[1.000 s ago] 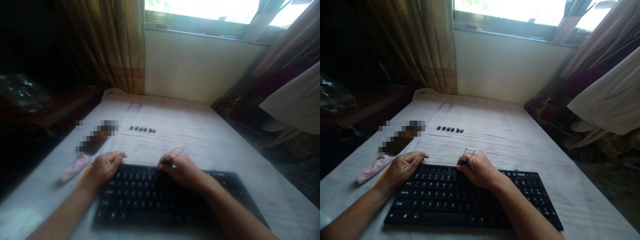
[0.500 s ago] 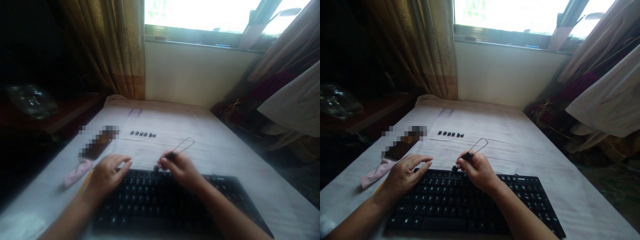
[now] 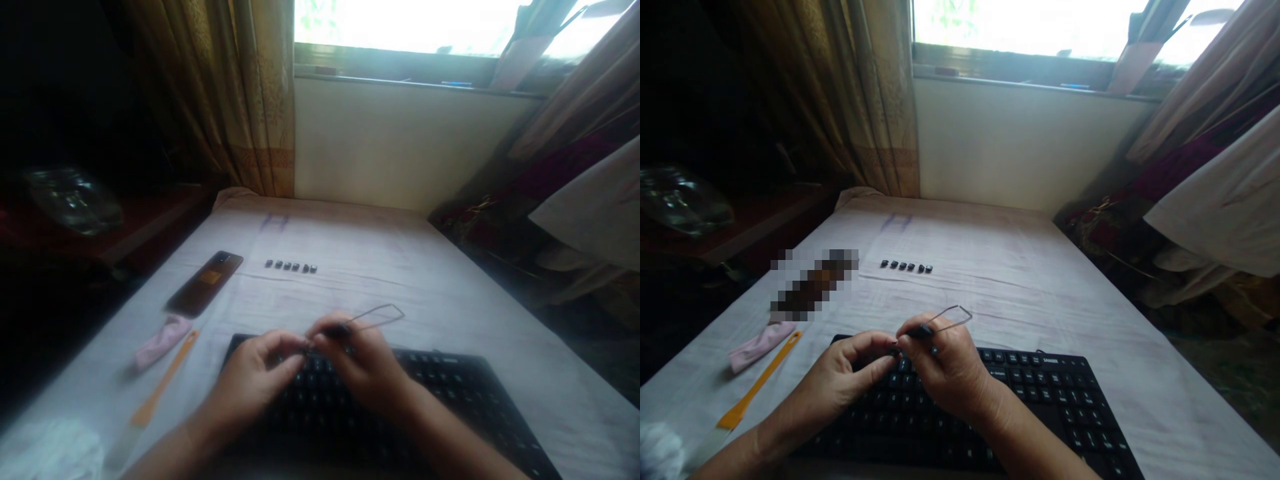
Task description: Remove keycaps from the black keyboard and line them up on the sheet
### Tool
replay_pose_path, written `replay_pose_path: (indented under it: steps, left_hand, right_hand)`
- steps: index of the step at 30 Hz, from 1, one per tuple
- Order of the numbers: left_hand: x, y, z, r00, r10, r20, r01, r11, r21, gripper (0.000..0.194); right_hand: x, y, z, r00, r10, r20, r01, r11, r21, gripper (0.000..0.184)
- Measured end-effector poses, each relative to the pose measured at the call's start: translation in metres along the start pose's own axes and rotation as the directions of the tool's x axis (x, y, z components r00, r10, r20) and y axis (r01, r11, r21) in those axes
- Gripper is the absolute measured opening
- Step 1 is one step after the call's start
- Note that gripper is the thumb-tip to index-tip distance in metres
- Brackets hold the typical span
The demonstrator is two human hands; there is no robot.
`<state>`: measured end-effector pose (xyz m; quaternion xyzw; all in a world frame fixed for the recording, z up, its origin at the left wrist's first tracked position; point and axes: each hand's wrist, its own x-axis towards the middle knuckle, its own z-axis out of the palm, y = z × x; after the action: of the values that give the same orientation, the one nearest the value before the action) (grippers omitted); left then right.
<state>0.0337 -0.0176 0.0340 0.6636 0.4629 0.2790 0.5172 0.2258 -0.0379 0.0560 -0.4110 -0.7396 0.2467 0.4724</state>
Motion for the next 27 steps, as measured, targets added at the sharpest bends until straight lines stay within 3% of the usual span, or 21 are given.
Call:
replay_pose_path:
  steps: [5, 8, 12, 15, 18, 24, 27]
  left_hand:
    - [0.002, 0.0, -0.001, 0.993, -0.117, 0.029, 0.12, 0.982, -0.143, 0.028]
    - [0.003, 0.001, -0.001, 0.986, -0.164, 0.029, 0.166, 0.969, -0.185, 0.033]
    - [0.002, 0.0, 0.0, 0.976, -0.211, 0.049, 0.216, 0.944, -0.247, 0.038]
    - [0.003, -0.002, 0.0, 0.968, -0.248, 0.047, 0.252, 0.934, -0.255, 0.039]
    - [0.004, -0.002, 0.0, 0.972, -0.235, 0.03, 0.235, 0.944, -0.231, 0.037]
    - [0.001, 0.003, 0.003, 0.991, -0.134, -0.01, 0.13, 0.976, -0.172, 0.026]
    - [-0.001, 0.0, -0.001, 0.997, -0.081, -0.019, 0.077, 0.987, -0.143, 0.027]
  right_hand:
    - [0.001, 0.003, -0.006, 0.991, -0.088, -0.104, 0.081, 0.994, -0.07, 0.014]
    - [0.0, 0.005, -0.007, 0.994, -0.104, -0.042, 0.098, 0.987, -0.125, 0.02]
    - [-0.004, 0.012, 0.0, 0.995, -0.084, 0.046, 0.091, 0.977, -0.194, 0.008]
    - [-0.006, 0.018, 0.007, 0.994, -0.076, 0.075, 0.092, 0.967, -0.237, 0.013]
    - [-0.006, 0.02, 0.009, 0.993, -0.072, 0.094, 0.092, 0.966, -0.241, 0.01]
    - [-0.008, 0.009, 0.01, 0.989, -0.092, 0.12, 0.129, 0.928, -0.35, 0.021]
    - [-0.001, 0.007, 0.003, 0.99, -0.076, 0.119, 0.109, 0.946, -0.304, 0.02]
